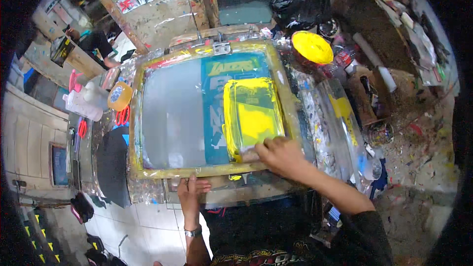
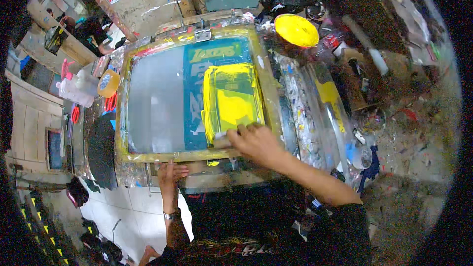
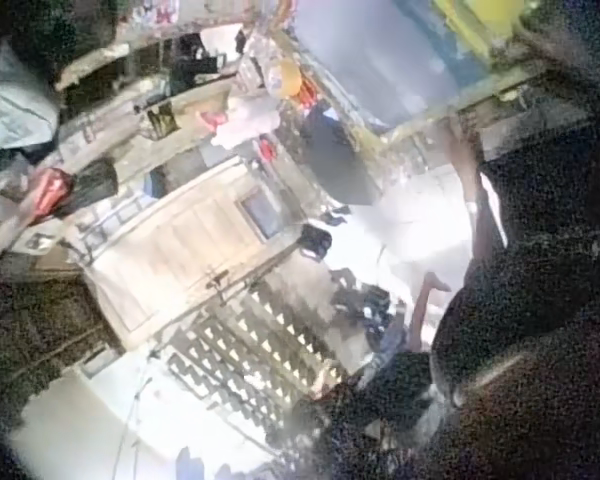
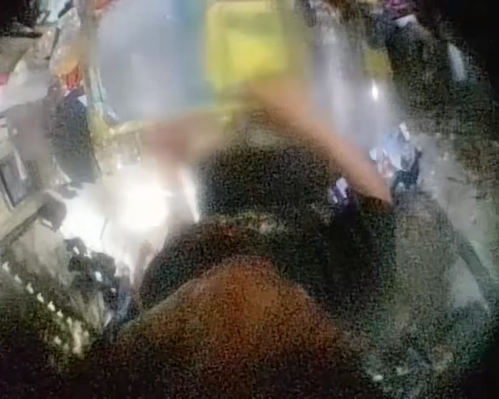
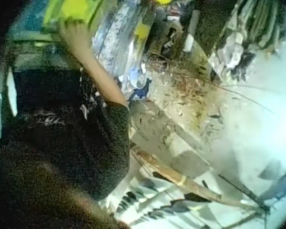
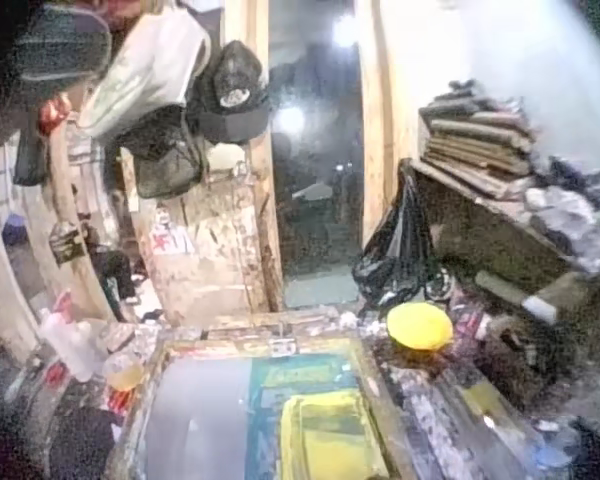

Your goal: The person positions black fabric pieces on a glass printing surface, lowers a screen frame, and uses a squeegee to spread yellow ink across the stencil before lifting the frame and removing the finished pieces.

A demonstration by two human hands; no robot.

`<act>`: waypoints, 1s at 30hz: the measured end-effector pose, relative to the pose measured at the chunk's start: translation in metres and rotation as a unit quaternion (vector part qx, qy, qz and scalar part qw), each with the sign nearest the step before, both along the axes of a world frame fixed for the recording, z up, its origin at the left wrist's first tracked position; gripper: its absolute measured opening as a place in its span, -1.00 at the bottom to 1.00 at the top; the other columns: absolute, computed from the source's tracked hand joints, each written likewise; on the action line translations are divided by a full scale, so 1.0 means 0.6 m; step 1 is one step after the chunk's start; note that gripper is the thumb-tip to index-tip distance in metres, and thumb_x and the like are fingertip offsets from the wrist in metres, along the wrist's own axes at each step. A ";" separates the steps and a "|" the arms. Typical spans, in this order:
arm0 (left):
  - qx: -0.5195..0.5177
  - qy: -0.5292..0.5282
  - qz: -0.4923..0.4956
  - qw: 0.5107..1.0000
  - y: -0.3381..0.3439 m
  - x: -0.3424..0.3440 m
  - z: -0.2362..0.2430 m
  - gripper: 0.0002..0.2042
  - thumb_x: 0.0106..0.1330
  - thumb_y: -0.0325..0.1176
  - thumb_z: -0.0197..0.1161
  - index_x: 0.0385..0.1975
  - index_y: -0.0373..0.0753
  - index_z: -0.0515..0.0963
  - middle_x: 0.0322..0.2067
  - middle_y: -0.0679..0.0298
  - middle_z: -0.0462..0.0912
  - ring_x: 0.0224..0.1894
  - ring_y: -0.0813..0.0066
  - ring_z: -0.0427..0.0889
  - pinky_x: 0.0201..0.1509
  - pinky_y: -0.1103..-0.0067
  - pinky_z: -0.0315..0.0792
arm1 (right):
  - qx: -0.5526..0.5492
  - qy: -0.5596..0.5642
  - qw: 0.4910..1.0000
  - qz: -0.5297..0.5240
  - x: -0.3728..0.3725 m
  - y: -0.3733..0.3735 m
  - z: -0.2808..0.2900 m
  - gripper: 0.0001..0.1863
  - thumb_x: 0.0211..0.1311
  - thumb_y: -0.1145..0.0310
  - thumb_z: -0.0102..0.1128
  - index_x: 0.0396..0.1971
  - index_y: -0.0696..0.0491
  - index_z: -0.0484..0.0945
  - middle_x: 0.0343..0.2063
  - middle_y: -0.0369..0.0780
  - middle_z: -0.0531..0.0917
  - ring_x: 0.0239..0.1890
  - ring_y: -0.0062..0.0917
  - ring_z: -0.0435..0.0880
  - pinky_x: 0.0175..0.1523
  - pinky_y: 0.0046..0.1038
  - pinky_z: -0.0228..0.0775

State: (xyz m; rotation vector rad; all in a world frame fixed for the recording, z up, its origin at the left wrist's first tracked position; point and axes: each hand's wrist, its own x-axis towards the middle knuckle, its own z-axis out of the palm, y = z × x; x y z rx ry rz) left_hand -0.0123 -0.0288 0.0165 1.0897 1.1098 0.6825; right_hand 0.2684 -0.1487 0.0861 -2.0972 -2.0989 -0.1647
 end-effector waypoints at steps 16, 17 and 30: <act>0.435 -0.108 0.152 0.881 0.090 0.216 0.225 -0.61 0.36 -0.49 0.19 0.12 -0.39 0.26 -0.09 0.10 0.55 -0.07 0.39 0.55 0.05 0.52 0.42 | 0.330 -0.104 0.931 -0.114 0.073 0.123 0.336 -0.36 0.11 -0.32 0.13 -0.51 0.08 0.53 -0.55 -0.09 0.61 -0.47 -0.23 0.64 -0.29 -0.25 0.44; 0.477 -0.080 0.134 0.865 0.121 0.271 0.183 -0.55 0.33 -0.49 0.23 0.17 -0.40 0.24 -0.01 0.05 0.51 0.05 0.31 0.51 0.15 0.47 0.37 | 0.258 -0.079 0.951 -0.151 0.093 0.130 0.373 -0.30 0.13 -0.36 0.06 -0.48 0.11 0.56 -0.51 -0.03 0.65 -0.42 -0.17 0.67 -0.24 -0.21 0.48; 0.520 0.253 0.205 0.790 0.135 0.078 0.072 -0.77 0.43 -0.33 0.07 -0.21 -0.43 0.35 -0.46 -0.11 0.47 -0.40 -0.07 0.48 -0.28 0.21 0.33 | 0.246 -0.004 0.954 -0.169 0.217 0.266 0.510 -0.13 0.12 -0.46 -0.05 -0.36 0.22 0.66 -0.33 0.10 0.67 -0.19 -0.09 0.68 -0.06 -0.16 0.46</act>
